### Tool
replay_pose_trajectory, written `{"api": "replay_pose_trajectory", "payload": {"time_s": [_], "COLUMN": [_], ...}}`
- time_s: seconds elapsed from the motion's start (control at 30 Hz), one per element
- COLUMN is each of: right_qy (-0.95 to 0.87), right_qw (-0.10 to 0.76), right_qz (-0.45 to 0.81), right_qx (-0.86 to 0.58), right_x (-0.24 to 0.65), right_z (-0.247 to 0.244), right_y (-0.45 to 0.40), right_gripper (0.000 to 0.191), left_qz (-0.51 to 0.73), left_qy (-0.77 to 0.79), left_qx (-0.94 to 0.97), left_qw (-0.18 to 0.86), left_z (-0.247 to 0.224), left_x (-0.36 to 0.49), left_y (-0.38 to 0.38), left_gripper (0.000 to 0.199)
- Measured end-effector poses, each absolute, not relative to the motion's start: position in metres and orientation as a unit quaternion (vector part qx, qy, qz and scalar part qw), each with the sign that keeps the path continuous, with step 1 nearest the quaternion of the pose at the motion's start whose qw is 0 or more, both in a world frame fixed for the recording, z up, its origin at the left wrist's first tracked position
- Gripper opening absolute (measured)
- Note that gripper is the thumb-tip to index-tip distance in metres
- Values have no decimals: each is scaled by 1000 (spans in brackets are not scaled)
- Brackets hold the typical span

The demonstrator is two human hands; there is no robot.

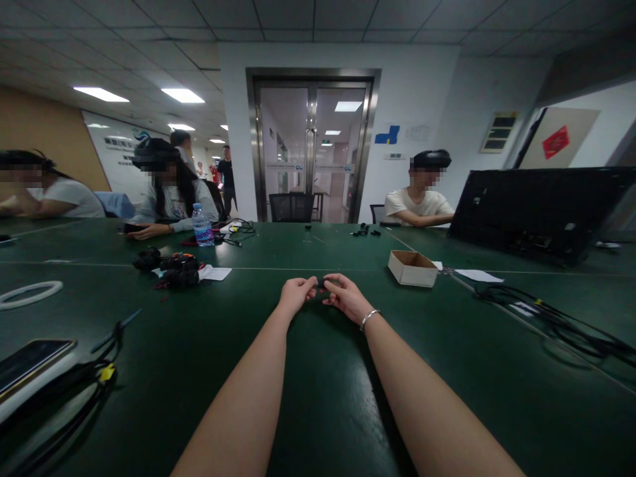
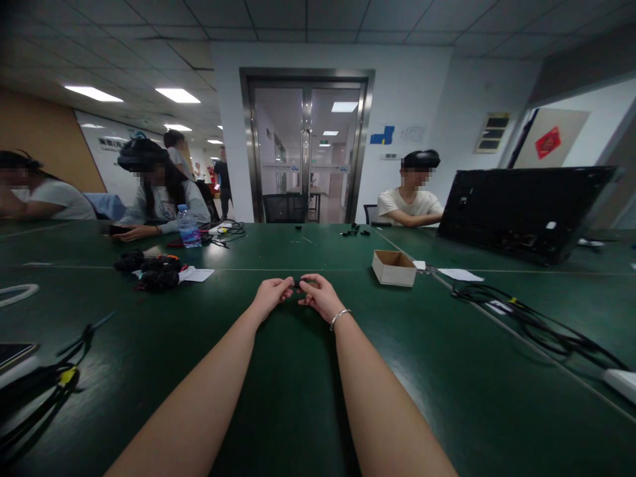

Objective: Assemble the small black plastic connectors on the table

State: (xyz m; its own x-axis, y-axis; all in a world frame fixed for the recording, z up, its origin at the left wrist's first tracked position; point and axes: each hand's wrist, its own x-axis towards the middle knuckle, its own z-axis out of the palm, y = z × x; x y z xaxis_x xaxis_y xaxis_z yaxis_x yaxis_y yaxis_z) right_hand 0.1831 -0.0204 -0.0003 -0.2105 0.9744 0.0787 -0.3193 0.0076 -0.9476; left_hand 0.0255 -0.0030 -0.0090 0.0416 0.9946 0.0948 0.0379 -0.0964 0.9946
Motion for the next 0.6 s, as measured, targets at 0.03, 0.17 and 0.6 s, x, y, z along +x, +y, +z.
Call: {"api": "replay_pose_trajectory", "payload": {"time_s": [0.03, 0.17, 0.6], "right_qy": [-481, -499, -520], "right_qw": [526, 525, 527], "right_qz": [615, 611, 590], "right_qx": [-339, -319, -322], "right_x": [184, 184, 181], "right_z": [-1, -3, 4], "right_y": [-20, -19, -26], "right_gripper": [27, 35, 35], "left_qz": [503, 499, 493], "left_qy": [479, 489, 535], "left_qx": [543, 545, 540], "left_qw": [472, 464, 423], "left_z": [-8, -6, -2], "left_x": [25, 25, 27], "left_y": [-3, -4, -7], "left_gripper": [36, 38, 42]}}
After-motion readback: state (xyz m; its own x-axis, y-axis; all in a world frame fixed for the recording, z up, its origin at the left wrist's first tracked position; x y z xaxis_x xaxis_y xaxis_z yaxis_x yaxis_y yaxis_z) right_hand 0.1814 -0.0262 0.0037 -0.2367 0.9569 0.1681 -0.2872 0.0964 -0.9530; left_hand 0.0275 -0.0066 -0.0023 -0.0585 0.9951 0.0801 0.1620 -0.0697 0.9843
